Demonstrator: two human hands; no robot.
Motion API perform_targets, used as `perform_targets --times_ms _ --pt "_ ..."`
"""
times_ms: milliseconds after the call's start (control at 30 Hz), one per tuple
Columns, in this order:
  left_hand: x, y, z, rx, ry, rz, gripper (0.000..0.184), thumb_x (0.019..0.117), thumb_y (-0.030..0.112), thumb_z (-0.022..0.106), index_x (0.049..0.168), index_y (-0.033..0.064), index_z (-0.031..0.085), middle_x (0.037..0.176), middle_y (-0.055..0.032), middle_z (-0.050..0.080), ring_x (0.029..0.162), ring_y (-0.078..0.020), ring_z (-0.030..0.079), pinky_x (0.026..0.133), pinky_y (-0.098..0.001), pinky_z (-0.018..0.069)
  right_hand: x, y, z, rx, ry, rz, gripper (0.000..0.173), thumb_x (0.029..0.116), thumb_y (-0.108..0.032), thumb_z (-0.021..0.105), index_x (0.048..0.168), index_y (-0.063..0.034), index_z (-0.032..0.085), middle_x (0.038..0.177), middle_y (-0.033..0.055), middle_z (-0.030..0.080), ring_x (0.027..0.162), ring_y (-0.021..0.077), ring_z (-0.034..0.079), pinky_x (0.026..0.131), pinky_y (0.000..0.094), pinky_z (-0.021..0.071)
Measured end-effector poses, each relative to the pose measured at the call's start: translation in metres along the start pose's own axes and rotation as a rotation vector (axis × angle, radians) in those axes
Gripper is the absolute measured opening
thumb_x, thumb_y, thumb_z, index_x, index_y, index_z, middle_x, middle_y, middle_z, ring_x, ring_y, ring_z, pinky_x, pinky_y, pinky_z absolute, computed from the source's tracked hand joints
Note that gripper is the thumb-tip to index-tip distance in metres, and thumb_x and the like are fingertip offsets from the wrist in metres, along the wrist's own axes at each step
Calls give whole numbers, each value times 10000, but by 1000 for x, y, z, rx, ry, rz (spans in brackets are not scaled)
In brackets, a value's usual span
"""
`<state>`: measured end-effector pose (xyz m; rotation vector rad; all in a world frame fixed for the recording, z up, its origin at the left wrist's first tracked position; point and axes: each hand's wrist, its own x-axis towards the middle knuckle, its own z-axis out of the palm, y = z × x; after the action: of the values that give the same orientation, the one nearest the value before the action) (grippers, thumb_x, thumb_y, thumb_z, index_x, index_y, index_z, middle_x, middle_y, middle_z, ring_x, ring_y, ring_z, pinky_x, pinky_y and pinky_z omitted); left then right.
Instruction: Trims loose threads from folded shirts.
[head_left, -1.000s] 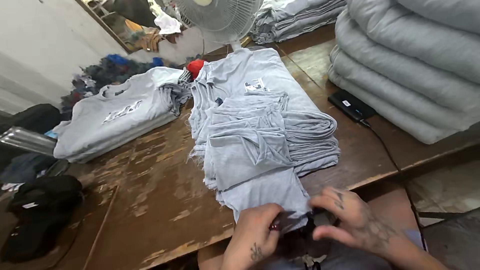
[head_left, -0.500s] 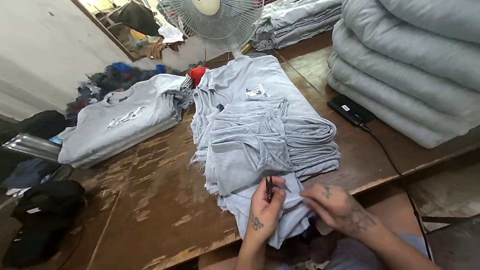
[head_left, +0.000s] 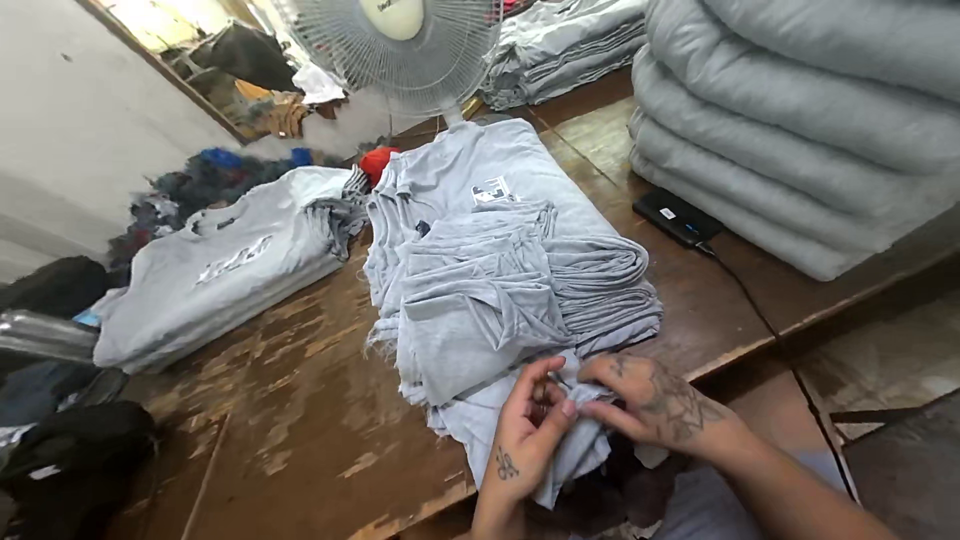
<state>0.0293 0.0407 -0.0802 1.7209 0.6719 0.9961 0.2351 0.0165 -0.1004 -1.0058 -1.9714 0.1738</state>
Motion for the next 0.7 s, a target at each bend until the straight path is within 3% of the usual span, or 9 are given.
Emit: perform_targets --times_ms 100,200,300,367,433,467,533,600,700 --pt "-7 -2 -6 40 -64 18 482 982 199 635 1399 -1 501 849 86 636 708 45 576 640 -150 507 -12 5 -18 4 -39 -39 203 981 -192 577 882 -58 694 757 67 690 675 163 681 635 293 570" --pt "-9 -3 -7 67 -97 46 463 991 180 626 1398 -9 509 833 71 633 690 55 549 621 -133 479 -31 5 -46 -10 -110 -89 254 1024 -212 506 887 -89 681 755 36 672 687 123 655 646 249 545" --pt "-5 -3 -5 59 -67 29 479 988 197 622 1398 -18 502 819 90 626 674 57 547 603 -136 476 -34 2 -54 -34 -89 -53 269 1002 -237 491 854 -94 664 728 41 636 657 140 627 588 278 519" --pt "-2 -2 -4 24 -44 9 505 975 190 633 1413 -13 483 819 105 623 670 57 544 600 -137 472 -28 -3 -54 -86 -74 61 361 1021 -389 526 992 -60 673 827 84 674 715 190 669 609 337 559" --pt "-3 -3 -2 -7 -33 1 526 970 193 648 1428 4 470 828 112 629 675 56 553 607 -137 482 -19 -8 -40 -69 -37 121 561 975 -540 578 1205 -33 649 960 117 707 808 218 697 695 372 595" --pt "-4 -3 -2 -21 -28 -1 530 966 197 656 1428 12 472 830 114 634 677 54 562 611 -138 490 -14 -8 -29 -30 -9 108 601 965 -558 594 1245 -28 641 999 124 710 856 218 698 751 372 598" --pt "-5 -3 -3 -41 -28 -3 540 959 209 670 1424 17 474 832 117 638 685 50 572 619 -143 501 -9 -5 -7 12 54 26 466 970 -449 627 1132 -15 679 966 131 726 875 224 714 786 358 598" --pt "-7 -2 -7 -38 -44 -10 552 955 236 681 1421 19 479 827 120 650 690 51 583 628 -147 507 -9 0 2 15 73 -41 215 935 -239 631 923 -37 704 832 101 719 763 197 710 710 315 589" --pt "-12 1 -16 35 -122 -31 554 953 198 669 1425 -12 468 828 103 645 695 47 582 637 -153 508 -21 1 -14 13 -41 -48 185 956 -178 606 898 -52 728 801 76 722 716 176 709 679 298 589"
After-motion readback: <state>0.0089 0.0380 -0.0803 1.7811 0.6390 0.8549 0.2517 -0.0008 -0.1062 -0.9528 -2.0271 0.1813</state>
